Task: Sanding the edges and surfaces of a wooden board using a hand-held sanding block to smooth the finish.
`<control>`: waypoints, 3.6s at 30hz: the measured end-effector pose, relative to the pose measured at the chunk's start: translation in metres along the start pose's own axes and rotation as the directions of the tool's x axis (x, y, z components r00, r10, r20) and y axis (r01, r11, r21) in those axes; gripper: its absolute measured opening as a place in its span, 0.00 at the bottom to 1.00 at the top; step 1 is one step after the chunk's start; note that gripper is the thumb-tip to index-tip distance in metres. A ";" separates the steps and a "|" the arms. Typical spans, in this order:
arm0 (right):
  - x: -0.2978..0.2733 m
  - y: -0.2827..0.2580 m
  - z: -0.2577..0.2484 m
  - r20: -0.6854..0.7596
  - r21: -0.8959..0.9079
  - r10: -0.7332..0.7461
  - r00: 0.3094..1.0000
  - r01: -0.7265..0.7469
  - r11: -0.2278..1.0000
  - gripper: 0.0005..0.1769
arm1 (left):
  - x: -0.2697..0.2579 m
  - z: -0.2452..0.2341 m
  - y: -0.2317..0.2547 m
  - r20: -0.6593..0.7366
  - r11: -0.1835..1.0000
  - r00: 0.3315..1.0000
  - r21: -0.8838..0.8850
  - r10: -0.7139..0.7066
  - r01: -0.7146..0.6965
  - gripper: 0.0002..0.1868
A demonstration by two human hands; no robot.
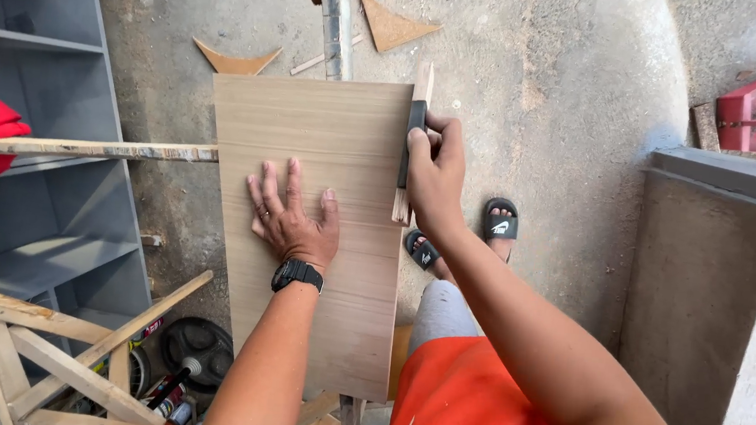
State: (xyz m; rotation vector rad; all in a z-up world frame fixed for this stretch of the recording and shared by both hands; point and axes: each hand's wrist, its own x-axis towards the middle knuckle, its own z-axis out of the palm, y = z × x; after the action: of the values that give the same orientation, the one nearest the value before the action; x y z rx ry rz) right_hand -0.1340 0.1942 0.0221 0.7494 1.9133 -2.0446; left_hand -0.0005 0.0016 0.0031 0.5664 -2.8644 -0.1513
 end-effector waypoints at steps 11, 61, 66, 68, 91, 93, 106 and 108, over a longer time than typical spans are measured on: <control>-0.008 0.026 -0.007 -0.021 -0.029 -0.004 1.000 0.003 1.000 0.22 | 0.000 0.003 0.000 0.004 1.000 1.000 0.004 -0.007 0.007 0.42; -0.047 0.096 -0.019 -0.019 -0.109 0.114 0.993 -0.115 0.987 0.17 | 0.001 0.002 -0.003 0.011 1.000 1.000 -0.003 0.000 0.000 0.41; -0.110 0.050 -0.030 -0.021 -0.066 0.191 0.981 -0.192 0.979 0.21 | 0.001 0.000 0.002 0.009 1.000 1.000 -0.016 -0.005 0.005 0.42; -0.079 0.076 -0.030 -0.028 -0.097 0.100 0.995 -0.102 0.990 0.20 | 0.003 0.002 0.003 0.011 1.000 1.000 -0.005 -0.010 0.010 0.41; -0.088 0.062 -0.028 -0.036 -0.150 -0.223 0.974 0.216 0.965 0.12 | 0.010 0.010 0.009 -0.009 0.997 0.997 0.037 -0.073 0.073 0.41; -0.047 0.055 -0.025 -0.057 -0.263 -0.312 0.948 0.287 0.921 0.11 | 0.003 0.012 0.010 0.001 0.995 0.996 0.039 -0.088 0.088 0.42; -0.084 0.096 -0.041 -0.037 -0.241 -0.389 0.921 0.369 0.898 0.08 | 0.008 0.014 0.010 -0.025 0.997 0.997 0.042 -0.071 0.072 0.40; -0.036 0.070 -0.027 -0.033 -0.265 -0.468 0.883 0.444 0.856 0.06 | 0.007 0.015 0.009 -0.010 0.995 0.997 0.054 -0.078 0.078 0.40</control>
State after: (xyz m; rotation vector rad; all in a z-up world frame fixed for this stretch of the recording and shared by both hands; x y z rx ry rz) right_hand -0.0629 0.2066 -0.0192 0.3565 2.5459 -1.9701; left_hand -0.0136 0.0083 -0.0089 0.6884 -2.8474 -0.0834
